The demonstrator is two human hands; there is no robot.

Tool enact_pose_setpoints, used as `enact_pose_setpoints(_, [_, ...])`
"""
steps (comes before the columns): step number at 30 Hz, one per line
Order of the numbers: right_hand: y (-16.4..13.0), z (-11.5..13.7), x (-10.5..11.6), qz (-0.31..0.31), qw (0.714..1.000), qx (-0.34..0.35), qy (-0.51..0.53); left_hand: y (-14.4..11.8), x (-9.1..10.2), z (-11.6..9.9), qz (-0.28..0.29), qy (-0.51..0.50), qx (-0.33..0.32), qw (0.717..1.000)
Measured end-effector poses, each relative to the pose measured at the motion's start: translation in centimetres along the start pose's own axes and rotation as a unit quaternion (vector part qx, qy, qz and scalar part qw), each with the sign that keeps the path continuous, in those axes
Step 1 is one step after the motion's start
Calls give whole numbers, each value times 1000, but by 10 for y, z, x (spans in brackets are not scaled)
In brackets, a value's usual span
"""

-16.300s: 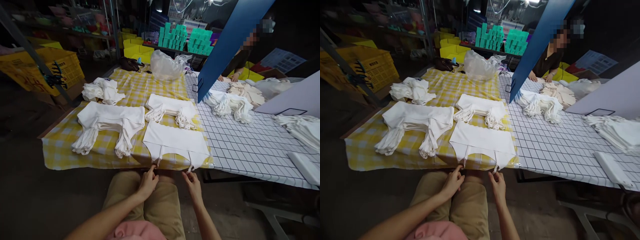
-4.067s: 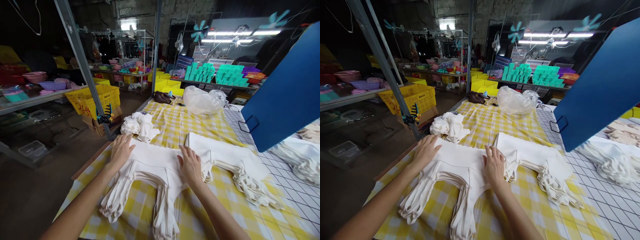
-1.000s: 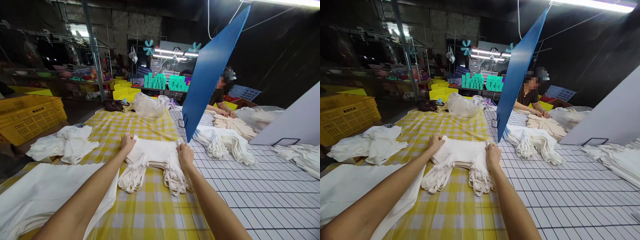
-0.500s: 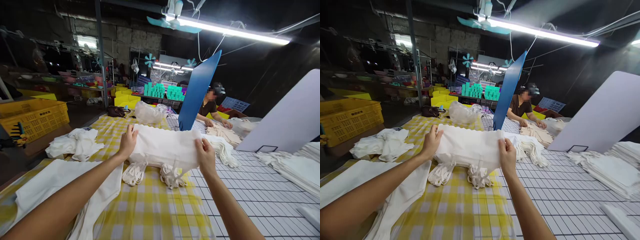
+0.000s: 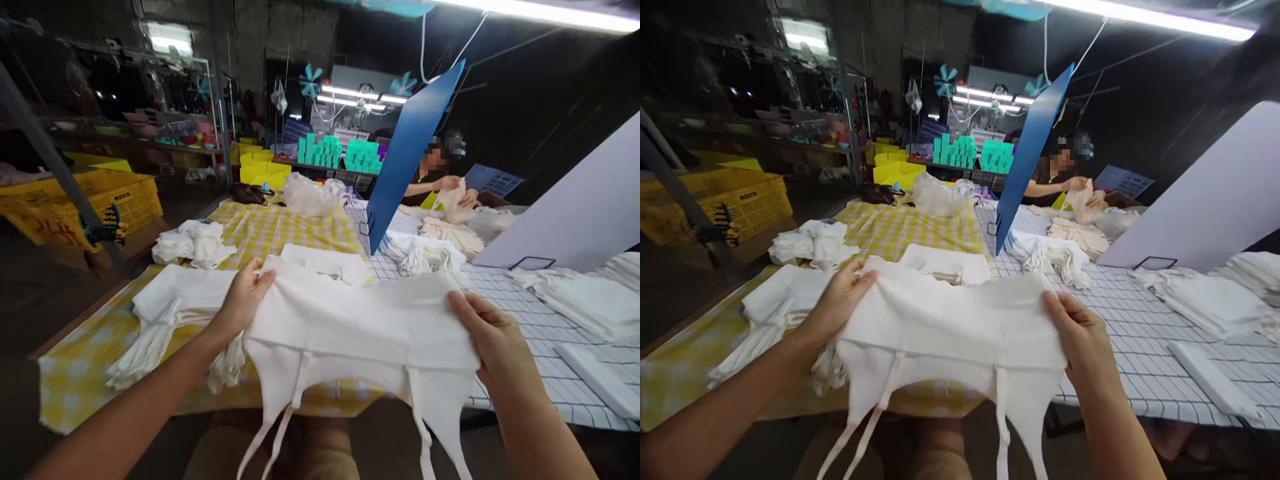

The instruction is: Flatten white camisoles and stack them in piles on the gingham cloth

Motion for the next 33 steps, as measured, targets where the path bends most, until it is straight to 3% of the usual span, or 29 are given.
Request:
enact_pose_setpoints(3, [26, -51, -7, 13, 991, 2, -133, 4, -18, 55, -21, 215, 31, 976])
enact_pose_setpoints(6, [47, -111, -10, 3, 931, -2, -364, -1, -49, 95, 37, 431, 26, 901])
enact_pose_setpoints(9, [47, -141, -11, -18, 904, 48, -423, -15, -72, 96, 50, 532, -74, 842])
enact_pose_setpoints(11, [34, -142, -10, -45, 895, 115, -428, -31, -79, 87, 39, 545, -134, 827])
enact_pose_setpoints(13, [13, -139, -9, -61, 894, 166, -411, -52, -82, 82, 49, 516, -155, 841])
enact_pose_setpoints(15, [-13, -140, -10, -51, 907, 186, -375, -77, -83, 85, 74, 462, -124, 875])
enact_pose_setpoints(19, [-69, -162, -13, -22, 937, 164, -308, -137, -89, 118, 133, 323, 27, 937])
enact_pose_setpoints(22, [-99, -179, -16, -27, 947, 146, -284, -169, -89, 146, 111, 229, 125, 959])
enact_pose_setpoints(24, [-107, -187, -18, -38, 953, 126, -274, -177, -89, 162, 91, 193, 162, 964])
enact_pose_setpoints(28, [-105, -191, -27, -54, 964, 80, -247, -167, -96, 182, 75, 131, 193, 969])
enact_pose_setpoints(33, [-97, -198, -33, -53, 984, -2, -168, -164, -116, 193, 140, -25, 288, 947])
Point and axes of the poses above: each hand's wrist, its own y-axis towards the middle knuckle, its own x-axis out of the back of the hand, z = x × y, the point moved 7 cm from there along y, towards the middle knuckle, and after that the axes turned 2 degrees about -z, right-handed, at the moved point
